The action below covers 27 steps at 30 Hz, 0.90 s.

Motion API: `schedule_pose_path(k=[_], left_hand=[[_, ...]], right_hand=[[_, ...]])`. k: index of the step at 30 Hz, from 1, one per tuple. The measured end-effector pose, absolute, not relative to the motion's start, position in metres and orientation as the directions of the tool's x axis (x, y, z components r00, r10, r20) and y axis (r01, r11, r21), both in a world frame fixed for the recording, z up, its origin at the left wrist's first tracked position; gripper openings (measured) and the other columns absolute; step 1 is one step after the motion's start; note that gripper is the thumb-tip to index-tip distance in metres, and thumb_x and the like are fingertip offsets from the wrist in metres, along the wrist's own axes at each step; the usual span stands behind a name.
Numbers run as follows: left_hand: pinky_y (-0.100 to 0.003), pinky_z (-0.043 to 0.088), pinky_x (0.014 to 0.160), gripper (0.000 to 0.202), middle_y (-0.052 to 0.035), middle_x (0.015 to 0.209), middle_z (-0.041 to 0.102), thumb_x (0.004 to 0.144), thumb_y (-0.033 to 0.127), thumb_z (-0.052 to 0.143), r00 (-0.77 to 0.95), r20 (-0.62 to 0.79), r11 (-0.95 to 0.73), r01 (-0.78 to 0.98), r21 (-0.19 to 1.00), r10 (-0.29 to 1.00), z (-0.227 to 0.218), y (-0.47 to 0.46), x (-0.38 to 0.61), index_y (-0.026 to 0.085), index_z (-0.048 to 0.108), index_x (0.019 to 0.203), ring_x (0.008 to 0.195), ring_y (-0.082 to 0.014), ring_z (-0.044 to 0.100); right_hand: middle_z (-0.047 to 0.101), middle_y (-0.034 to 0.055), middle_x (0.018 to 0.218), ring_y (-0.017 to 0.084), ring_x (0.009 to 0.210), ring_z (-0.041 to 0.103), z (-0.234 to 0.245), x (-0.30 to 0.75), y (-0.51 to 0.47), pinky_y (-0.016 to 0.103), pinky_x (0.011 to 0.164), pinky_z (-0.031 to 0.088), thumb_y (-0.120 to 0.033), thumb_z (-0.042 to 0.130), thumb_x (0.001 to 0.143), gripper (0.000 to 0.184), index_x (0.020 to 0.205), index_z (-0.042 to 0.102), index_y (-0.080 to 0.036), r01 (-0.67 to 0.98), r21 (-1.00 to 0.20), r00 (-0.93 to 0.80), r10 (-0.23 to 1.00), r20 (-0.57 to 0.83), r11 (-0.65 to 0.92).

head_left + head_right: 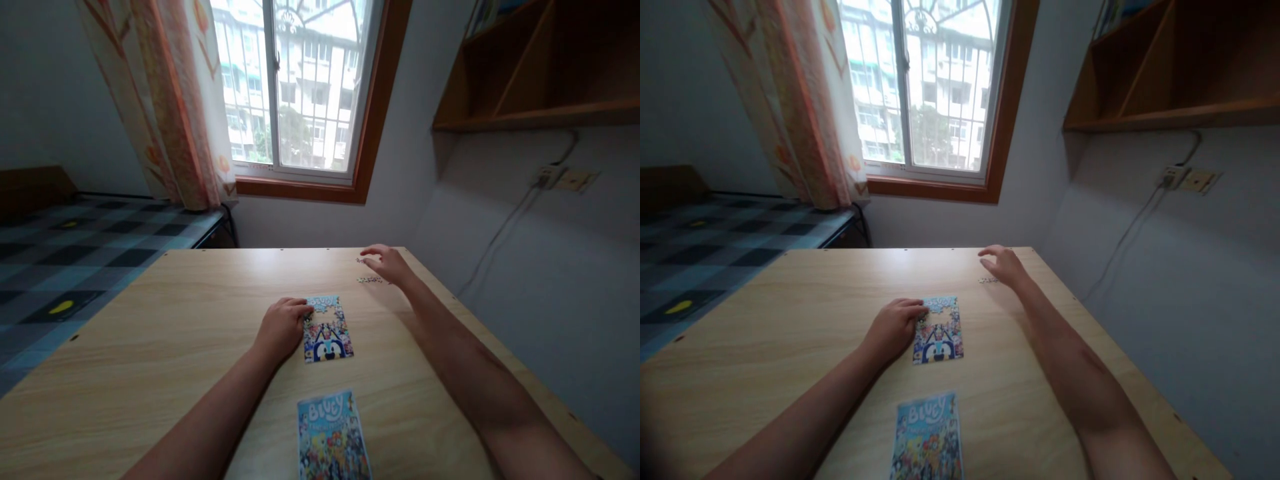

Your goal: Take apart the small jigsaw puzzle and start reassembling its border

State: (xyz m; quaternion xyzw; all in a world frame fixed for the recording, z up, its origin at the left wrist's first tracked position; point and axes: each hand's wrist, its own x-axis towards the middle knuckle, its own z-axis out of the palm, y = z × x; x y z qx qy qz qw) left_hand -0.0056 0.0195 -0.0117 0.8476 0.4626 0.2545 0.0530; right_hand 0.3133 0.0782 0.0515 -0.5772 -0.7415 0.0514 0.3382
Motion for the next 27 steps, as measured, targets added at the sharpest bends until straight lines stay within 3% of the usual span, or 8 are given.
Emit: schedule_pose_path(k=[3, 6, 12, 19, 27], left_hand=[[-0.043, 0.048, 0.105, 0.039, -0.0064, 0.119, 0.073, 0.089, 0.019, 0.046, 0.384, 0.425, -0.553, 0.725, 0.411, 0.820, -0.012, 0.021, -0.007, 0.023, 0.079, 0.108, 0.113, -0.0249, 0.064], [-0.040, 0.048, 0.107, 0.040, -0.0073, 0.118, 0.073, 0.087, 0.019, 0.043, 0.258, 0.471, -0.504, 0.683, 0.528, 0.844, -0.011, 0.024, -0.010, 0.020, 0.079, 0.105, 0.114, -0.0231, 0.064], [-0.037, 0.050, 0.103, 0.042, -0.0078, 0.113, 0.074, 0.086, 0.024, 0.041, 0.068, 0.403, -0.348, 0.647, 0.679, 0.913, -0.005, 0.028, -0.017, 0.018, 0.076, 0.108, 0.106, -0.0232, 0.067], [-0.037, 0.052, 0.098, 0.040, -0.0092, 0.113, 0.074, 0.085, 0.029, 0.045, 0.064, 0.379, -0.327, 0.652, 0.684, 0.923, -0.004, 0.028, -0.018, 0.018, 0.075, 0.108, 0.100, -0.0239, 0.069], [-0.035, 0.053, 0.096, 0.039, -0.0084, 0.113, 0.074, 0.084, 0.030, 0.046, 0.067, 0.364, -0.318, 0.649, 0.691, 0.929, -0.005, 0.029, -0.019, 0.018, 0.075, 0.109, 0.097, -0.0227, 0.069]], right_hand=[[0.074, 0.0080, 0.110, 0.019, 0.096, 0.069, 0.052, 0.354, 0.085, 0.027, 0.088, 0.051, -0.022, 0.063, 0.086, 0.031, 0.114, 0.075, -0.020, 0.894, -0.445, 0.020, 0.989, 0.147, 0.048], [0.076, 0.0088, 0.105, 0.019, 0.093, 0.069, 0.037, 0.381, 0.086, 0.024, 0.082, 0.050, -0.015, 0.068, 0.077, 0.035, 0.111, 0.077, -0.017, 0.915, -0.399, 0.074, 0.997, 0.019, -0.061], [0.076, 0.0044, 0.097, 0.017, 0.083, 0.068, 0.011, 0.398, 0.088, 0.020, 0.069, 0.046, -0.015, 0.073, 0.068, 0.042, 0.110, 0.078, -0.019, 0.917, -0.379, 0.097, 0.991, -0.097, -0.127], [0.076, 0.0050, 0.092, 0.017, 0.083, 0.066, 0.012, 0.401, 0.092, 0.022, 0.066, 0.044, -0.020, 0.074, 0.070, 0.024, 0.093, 0.080, -0.018, 0.917, -0.376, 0.081, 0.986, -0.143, -0.130], [0.068, 0.0015, 0.067, 0.010, 0.054, 0.055, 0.005, 0.411, 0.091, 0.020, 0.051, 0.039, -0.028, 0.078, 0.070, 0.017, 0.081, 0.076, -0.015, 0.880, -0.427, 0.082, 0.951, -0.296, -0.209]])
